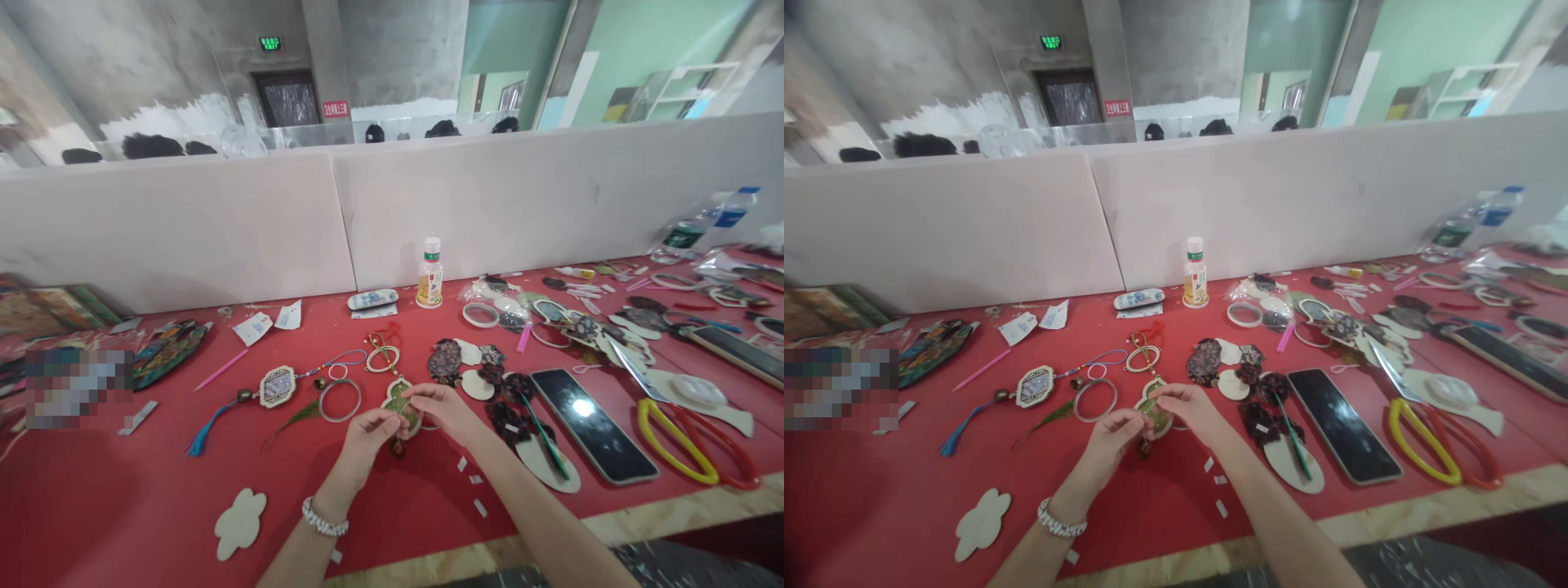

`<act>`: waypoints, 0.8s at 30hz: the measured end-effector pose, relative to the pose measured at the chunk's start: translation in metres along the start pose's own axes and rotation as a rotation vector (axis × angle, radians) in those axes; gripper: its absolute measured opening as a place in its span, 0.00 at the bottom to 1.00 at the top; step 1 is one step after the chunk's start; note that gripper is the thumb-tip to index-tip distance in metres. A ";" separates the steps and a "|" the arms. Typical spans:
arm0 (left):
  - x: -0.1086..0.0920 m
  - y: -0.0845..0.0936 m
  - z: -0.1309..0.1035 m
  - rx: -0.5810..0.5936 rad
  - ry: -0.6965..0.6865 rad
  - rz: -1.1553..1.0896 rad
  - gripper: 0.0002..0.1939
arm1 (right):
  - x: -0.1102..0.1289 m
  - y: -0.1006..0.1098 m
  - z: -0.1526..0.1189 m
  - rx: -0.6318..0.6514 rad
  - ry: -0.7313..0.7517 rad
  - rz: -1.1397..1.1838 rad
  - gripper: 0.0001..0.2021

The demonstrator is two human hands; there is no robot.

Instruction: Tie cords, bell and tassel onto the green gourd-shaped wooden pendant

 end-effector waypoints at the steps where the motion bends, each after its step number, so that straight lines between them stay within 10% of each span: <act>1: 0.000 0.000 0.000 0.003 0.000 0.002 0.11 | 0.000 -0.001 0.000 0.003 -0.003 0.016 0.13; 24: 0.001 -0.001 -0.003 0.023 0.062 0.011 0.13 | 0.001 -0.007 -0.003 0.053 -0.048 0.155 0.11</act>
Point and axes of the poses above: each hand's wrist, its own z-axis towards the middle knuckle, its own y-axis out of the back of the hand, x = y × z, the point moved 4 cm from there along z, towards the middle knuckle, and after that the axes turned 2 degrees about y, right-handed, at the moved point
